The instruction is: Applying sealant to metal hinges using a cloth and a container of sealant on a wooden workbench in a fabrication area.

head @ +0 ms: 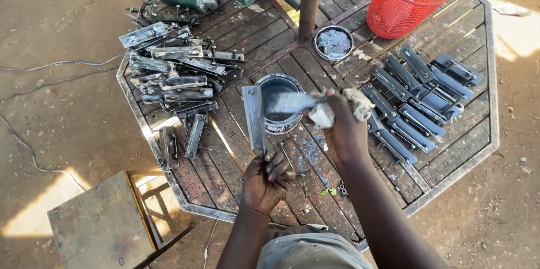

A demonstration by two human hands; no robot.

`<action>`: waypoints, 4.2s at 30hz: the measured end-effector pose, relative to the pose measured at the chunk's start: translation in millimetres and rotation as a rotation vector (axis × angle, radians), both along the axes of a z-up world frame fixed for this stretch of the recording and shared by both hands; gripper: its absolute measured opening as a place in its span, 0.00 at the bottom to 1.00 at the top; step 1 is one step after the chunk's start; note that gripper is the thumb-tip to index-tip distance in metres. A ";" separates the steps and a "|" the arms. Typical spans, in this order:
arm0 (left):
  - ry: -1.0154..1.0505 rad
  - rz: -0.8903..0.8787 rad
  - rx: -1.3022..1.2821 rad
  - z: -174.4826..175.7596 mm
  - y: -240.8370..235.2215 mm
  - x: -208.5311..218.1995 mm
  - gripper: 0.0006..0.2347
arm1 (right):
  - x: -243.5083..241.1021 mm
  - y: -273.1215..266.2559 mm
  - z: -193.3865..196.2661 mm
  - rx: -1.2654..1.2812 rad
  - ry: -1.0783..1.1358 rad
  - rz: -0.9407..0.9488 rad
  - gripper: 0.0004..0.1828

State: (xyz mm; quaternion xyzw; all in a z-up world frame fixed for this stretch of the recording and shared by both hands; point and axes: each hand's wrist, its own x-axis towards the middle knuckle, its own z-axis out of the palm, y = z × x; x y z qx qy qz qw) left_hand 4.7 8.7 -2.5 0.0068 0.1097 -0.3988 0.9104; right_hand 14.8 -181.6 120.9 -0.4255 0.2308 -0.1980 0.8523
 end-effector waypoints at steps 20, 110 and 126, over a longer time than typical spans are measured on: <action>0.098 0.105 0.142 -9.6 31.4 2.4 0.08 | 51.0 -54.9 -123.2 0.137 0.523 -0.174 0.21; -0.048 -0.003 -0.128 6.2 13.2 -33.3 0.02 | -35.6 51.5 -1.3 -0.604 -0.057 0.520 0.12; -0.010 -0.008 -0.071 -0.7 10.4 -39.5 0.01 | -37.0 55.9 -25.5 -1.039 0.036 0.359 0.08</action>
